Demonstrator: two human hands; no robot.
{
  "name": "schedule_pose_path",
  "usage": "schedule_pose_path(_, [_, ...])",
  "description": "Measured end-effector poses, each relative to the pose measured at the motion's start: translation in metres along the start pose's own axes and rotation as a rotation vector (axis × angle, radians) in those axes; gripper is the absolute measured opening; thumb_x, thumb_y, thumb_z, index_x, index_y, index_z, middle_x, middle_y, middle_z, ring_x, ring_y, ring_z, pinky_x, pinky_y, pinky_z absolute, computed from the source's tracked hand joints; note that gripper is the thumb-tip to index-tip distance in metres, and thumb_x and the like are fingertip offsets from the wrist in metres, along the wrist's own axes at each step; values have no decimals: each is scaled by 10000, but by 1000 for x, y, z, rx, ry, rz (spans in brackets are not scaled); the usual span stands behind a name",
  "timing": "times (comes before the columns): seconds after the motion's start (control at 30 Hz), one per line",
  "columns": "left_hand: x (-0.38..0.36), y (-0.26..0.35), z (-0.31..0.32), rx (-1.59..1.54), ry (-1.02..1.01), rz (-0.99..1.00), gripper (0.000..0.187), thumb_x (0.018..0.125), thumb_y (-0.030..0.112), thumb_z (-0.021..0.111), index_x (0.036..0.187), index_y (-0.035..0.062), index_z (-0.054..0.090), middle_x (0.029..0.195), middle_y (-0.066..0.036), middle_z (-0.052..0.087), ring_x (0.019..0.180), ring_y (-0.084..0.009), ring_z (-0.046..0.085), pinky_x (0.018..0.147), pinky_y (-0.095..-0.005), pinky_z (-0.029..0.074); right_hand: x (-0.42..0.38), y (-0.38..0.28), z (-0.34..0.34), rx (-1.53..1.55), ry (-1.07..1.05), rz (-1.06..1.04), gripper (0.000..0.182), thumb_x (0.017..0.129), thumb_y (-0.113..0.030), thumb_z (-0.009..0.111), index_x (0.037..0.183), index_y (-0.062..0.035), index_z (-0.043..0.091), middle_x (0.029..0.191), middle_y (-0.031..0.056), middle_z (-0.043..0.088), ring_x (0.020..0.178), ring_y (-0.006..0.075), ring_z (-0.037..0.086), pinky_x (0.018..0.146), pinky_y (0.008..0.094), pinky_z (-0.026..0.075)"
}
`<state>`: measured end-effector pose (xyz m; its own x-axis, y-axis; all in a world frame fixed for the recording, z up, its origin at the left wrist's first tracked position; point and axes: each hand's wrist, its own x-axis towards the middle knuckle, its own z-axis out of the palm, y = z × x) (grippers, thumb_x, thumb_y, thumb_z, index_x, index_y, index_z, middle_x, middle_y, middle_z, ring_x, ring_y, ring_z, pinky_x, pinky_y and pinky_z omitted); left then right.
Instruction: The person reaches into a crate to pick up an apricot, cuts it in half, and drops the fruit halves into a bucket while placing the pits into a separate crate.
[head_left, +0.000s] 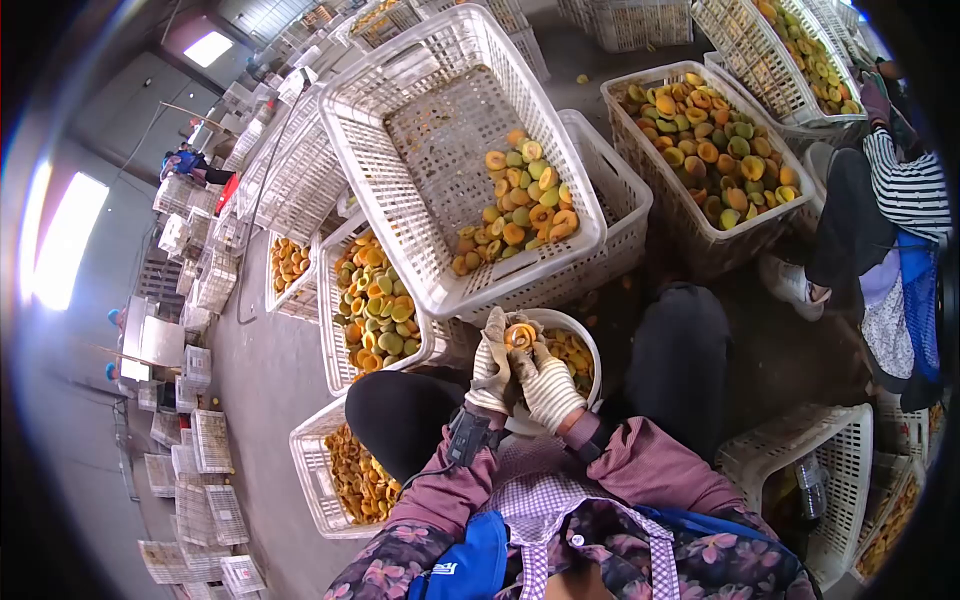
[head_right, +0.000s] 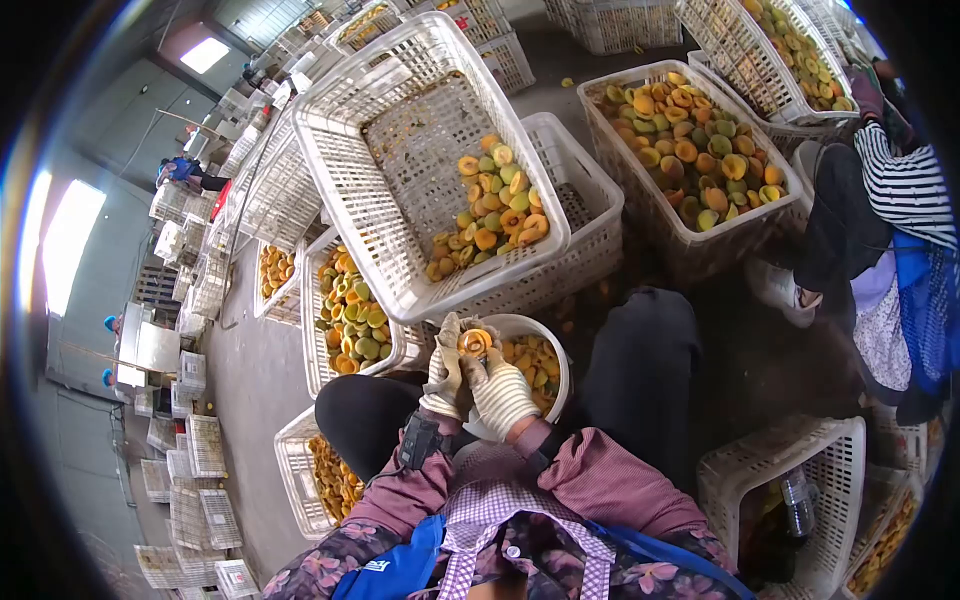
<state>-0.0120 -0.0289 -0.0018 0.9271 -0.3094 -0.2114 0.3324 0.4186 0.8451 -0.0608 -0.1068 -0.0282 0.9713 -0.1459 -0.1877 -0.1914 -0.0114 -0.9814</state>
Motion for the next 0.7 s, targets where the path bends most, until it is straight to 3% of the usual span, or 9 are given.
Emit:
schedule_pose_path(0.1, [-6,5,7,74,76,52,407,972,389,347,994,25,529,908,-118,596,795,-196,575,737,-299,487,-1,9,0,72,2,4,483,892,-386,454,1142,25,502,909,295,592,876,418,580,713,435,463])
schedule_pose_path(0.17, [-10,3,12,181,59,203,408,969,389,362,952,23,541,875,-105,589,779,-183,565,732,-291,478,1,21,3,56,-83,80,334,938,-254,463,1137,12,499,933,138,602,800,214,546,720,295,453])
schedule_pose_path(0.3, [-9,8,14,99,40,46,379,960,370,403,912,22,545,851,-88,579,771,-164,549,718,-284,457,-5,16,6,260,-13,-77,404,929,-372,433,1067,-9,544,751,145,615,662,297,591,623,364,475])
schedule_pose_path(0.37, [-9,8,16,120,17,65,361,955,362,423,906,24,539,837,-78,573,760,-151,539,715,-280,448,-14,-25,-22,576,-356,460,365,942,-370,426,1011,-37,560,703,39,567,580,159,511,544,284,437])
schedule_pose_path(0.43, [-6,6,13,220,-58,85,341,948,353,441,898,29,532,824,-70,566,753,-140,529,707,-275,442,-16,-27,-26,601,-417,530,345,941,-379,432,976,-67,574,678,-2,536,523,91,448,461,236,362])
schedule_pose_path(0.5, [-3,11,8,212,-67,25,319,947,337,444,906,30,522,832,-66,568,747,-129,522,697,-270,434,-12,9,3,606,-186,163,313,946,-369,434,889,-94,572,615,23,540,446,137,487,398,251,403])
schedule_pose_path(0.57, [-2,20,1,450,-241,152,339,933,349,462,854,28,536,783,-78,570,689,-130,525,653,-275,433,-8,15,16,309,186,-410,380,912,-465,459,786,-118,547,473,-4,448,291,133,365,282,251,283])
schedule_pose_path(0.63, [1,32,3,337,-313,14,371,916,326,468,687,38,511,641,-99,530,557,-162,506,545,-277,417,-25,-55,-32,558,-545,482,418,873,-518,500,776,-115,543,494,8,457,327,130,402,319,243,319])
schedule_pose_path(0.7, [-1,37,0,114,-339,-257,323,914,266,461,687,40,496,619,-97,522,541,-170,490,533,-269,410,-29,-44,-26,747,-679,615,439,842,-549,527,748,-120,525,455,-5,407,324,120,374,321,237,283])
